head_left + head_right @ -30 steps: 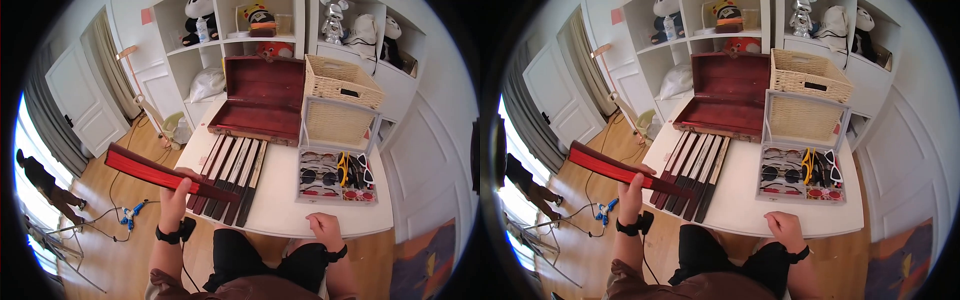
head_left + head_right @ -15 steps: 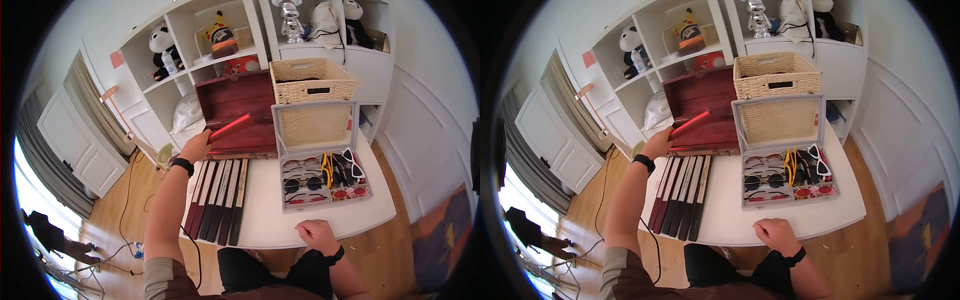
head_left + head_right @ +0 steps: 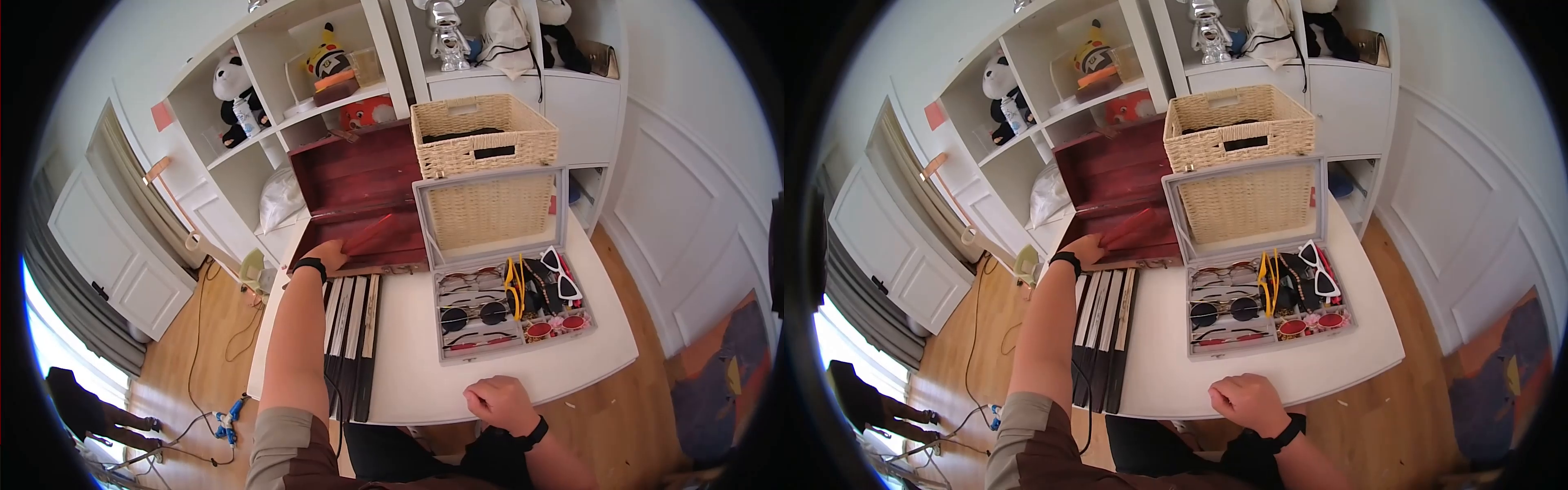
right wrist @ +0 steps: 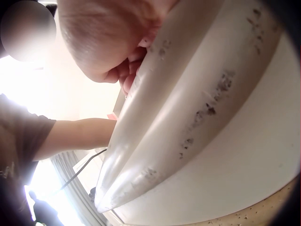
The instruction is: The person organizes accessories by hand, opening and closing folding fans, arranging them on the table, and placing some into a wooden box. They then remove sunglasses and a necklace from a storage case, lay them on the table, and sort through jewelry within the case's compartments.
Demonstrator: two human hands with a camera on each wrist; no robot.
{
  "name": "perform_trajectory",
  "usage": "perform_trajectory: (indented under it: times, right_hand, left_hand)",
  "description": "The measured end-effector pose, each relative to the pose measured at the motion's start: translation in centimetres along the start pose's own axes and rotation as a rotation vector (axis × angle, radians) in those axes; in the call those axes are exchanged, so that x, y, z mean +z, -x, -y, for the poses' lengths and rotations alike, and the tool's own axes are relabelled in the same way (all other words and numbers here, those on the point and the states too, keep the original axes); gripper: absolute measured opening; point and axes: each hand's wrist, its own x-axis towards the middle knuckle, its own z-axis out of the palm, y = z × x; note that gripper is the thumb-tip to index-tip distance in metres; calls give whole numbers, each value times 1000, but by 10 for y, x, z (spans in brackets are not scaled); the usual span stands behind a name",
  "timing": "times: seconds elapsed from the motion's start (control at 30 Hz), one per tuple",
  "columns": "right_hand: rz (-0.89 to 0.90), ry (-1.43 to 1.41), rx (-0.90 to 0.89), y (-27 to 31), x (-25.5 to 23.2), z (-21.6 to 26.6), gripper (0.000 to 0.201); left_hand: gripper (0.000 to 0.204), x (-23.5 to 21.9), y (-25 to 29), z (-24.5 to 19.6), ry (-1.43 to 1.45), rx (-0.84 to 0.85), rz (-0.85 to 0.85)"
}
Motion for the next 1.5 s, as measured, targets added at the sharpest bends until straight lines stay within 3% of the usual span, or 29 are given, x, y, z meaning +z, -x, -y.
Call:
perform_trajectory:
  times: [0.3,0.73,0.9,0.93,1.0,1.03,1.1,1.17,1.23,1.3,1.37,1.4,1.5]
  right_hand:
    - [20,22,-1,-2,-1,1,9]
    - [32,2,12,-2,-2,2,8]
    - [56,2,16,-1,-1,0,7]
    - [55,6,17,-1,-1,0,7]
    - [58,6,13,0,0,-1,7]
    - [55,7,14,0,0,-2,6]
    - [58,3,12,-1,1,-1,6]
    - [18,6,-8,-3,2,0,11]
    - [33,4,4,-3,1,2,10]
    - [50,-2,2,-3,0,1,9]
    - [39,-17,35,-1,3,-1,8]
    - [39,-21,42,0,4,-1,8]
    - [55,-15,54,-2,3,0,8]
  left_hand:
    - [50,3,-18,5,-131,-41,189]
    - [46,-5,-12,5,-140,-1,154]
    - [37,-40,3,19,24,-50,-164]
    - [37,-50,7,20,23,-56,-166]
    - [36,-70,16,20,10,5,-422]
    - [36,-78,18,19,8,-1,-424]
    - [36,-93,24,19,119,-56,-654]
    - [45,-106,32,11,238,-252,-754]
    - [47,-112,31,16,461,-280,-785]
    - [47,-97,18,28,631,-172,-916]
    - [43,-83,6,40,786,-261,-686]
    - [41,-78,15,16,1056,-220,-663]
    - [31,-56,4,8,1136,-252,-571]
